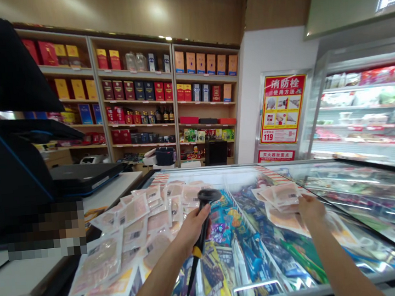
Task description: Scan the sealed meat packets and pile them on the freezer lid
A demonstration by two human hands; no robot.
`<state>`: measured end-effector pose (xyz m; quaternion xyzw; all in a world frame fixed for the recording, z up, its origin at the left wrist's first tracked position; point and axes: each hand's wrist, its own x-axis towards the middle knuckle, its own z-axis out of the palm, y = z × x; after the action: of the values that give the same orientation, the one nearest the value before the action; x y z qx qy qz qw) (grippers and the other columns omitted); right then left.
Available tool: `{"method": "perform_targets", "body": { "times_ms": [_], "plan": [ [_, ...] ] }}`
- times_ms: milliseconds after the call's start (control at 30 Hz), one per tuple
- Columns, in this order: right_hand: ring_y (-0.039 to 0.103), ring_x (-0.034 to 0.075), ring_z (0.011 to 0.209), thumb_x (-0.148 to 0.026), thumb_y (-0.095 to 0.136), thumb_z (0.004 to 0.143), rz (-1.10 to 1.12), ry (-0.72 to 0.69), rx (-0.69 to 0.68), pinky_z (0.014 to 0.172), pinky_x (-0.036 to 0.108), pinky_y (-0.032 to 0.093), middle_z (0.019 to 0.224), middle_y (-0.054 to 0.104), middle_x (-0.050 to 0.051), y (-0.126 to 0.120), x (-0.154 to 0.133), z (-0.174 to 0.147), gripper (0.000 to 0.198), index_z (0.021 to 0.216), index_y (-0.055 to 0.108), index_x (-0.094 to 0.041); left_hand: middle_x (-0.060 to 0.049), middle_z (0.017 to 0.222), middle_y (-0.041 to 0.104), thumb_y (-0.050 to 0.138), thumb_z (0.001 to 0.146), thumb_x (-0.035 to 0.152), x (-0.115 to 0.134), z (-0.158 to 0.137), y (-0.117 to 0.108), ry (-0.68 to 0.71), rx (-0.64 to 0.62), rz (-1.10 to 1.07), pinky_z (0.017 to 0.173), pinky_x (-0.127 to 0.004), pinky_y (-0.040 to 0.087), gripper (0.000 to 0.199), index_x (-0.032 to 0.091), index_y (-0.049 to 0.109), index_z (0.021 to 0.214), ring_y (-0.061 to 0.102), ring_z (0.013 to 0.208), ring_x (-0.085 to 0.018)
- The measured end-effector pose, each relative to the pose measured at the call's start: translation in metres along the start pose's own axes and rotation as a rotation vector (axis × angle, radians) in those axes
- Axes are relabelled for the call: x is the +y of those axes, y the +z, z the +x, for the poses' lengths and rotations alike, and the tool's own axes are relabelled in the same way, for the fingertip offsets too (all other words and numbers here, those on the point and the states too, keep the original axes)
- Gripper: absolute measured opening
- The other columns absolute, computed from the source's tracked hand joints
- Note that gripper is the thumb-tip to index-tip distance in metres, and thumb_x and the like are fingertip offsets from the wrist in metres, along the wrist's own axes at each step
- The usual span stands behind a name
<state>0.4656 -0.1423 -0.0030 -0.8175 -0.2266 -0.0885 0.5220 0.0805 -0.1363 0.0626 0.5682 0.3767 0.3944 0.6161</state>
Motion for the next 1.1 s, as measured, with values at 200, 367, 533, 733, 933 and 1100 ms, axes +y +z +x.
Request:
{"method": "perform_targets", "body": {
  "times_ms": [200,367,533,733,933,1100],
  "plan": [
    [0.052,0.025,0.079,-0.022,0.042,0.063,-0.064,-0.052,0.139,0.078,0.038,0.035,0.076,0.059,0.012,-0.01,-0.017,-0.013,0.036,0.092,0.06,-0.009,0.005,0.044,0.047,0.05,0.065,0.054,0.001,-0.003,-0.011,0.002,0.029,-0.045,0.036,-0.019,0.03,0.038,0.016,0.045,0.061,0.04,0.034,-0.006],
    [0.055,0.023,0.079,-0.028,0.042,0.065,0.08,-0.298,-0.057,0.075,0.034,0.038,0.081,0.062,0.012,0.03,-0.064,-0.063,0.036,0.091,0.06,-0.009,0.005,0.044,0.048,0.05,0.066,0.054,0.003,-0.013,-0.032,-0.021,0.097,-0.017,0.036,-0.018,0.031,0.039,0.016,0.046,0.059,0.04,0.035,-0.005],
    [0.059,0.019,0.079,-0.029,0.043,0.07,0.092,-0.414,-0.476,0.074,0.027,0.041,0.085,0.065,0.01,0.076,-0.117,-0.139,0.032,0.091,0.06,-0.012,0.005,0.048,0.05,0.053,0.065,0.052,0.002,-0.027,-0.053,-0.014,0.174,-0.076,0.036,-0.017,0.031,0.036,0.016,0.046,0.064,0.042,0.036,-0.005],
    [0.058,0.02,0.086,-0.037,0.047,0.071,-0.057,-0.445,-0.717,0.074,0.028,0.041,0.089,0.065,0.009,0.112,-0.161,-0.199,0.038,0.099,0.057,-0.012,0.005,0.049,0.05,0.052,0.067,0.049,0.002,-0.042,-0.075,-0.027,0.261,-0.094,0.037,-0.017,0.032,0.033,0.017,0.045,0.066,0.042,0.036,-0.005],
    [0.055,0.024,0.095,-0.039,0.046,0.071,-0.187,-0.351,-0.738,0.074,0.035,0.041,0.099,0.062,0.009,0.138,-0.189,-0.212,0.036,0.099,0.057,-0.019,0.004,0.046,0.049,0.05,0.068,0.05,-0.002,-0.045,-0.087,-0.017,0.296,-0.059,0.036,-0.016,0.032,0.034,0.017,0.043,0.064,0.042,0.036,-0.005],
    [0.059,0.019,0.086,-0.023,0.049,0.068,-0.179,-0.285,-0.785,0.066,0.025,0.043,0.092,0.065,0.007,0.149,-0.192,-0.205,0.025,0.089,0.063,-0.018,0.004,0.047,0.05,0.051,0.067,0.05,-0.002,-0.045,-0.085,-0.028,0.272,-0.074,0.036,-0.016,0.031,0.034,0.017,0.045,0.065,0.042,0.036,-0.005]
  ]
}}
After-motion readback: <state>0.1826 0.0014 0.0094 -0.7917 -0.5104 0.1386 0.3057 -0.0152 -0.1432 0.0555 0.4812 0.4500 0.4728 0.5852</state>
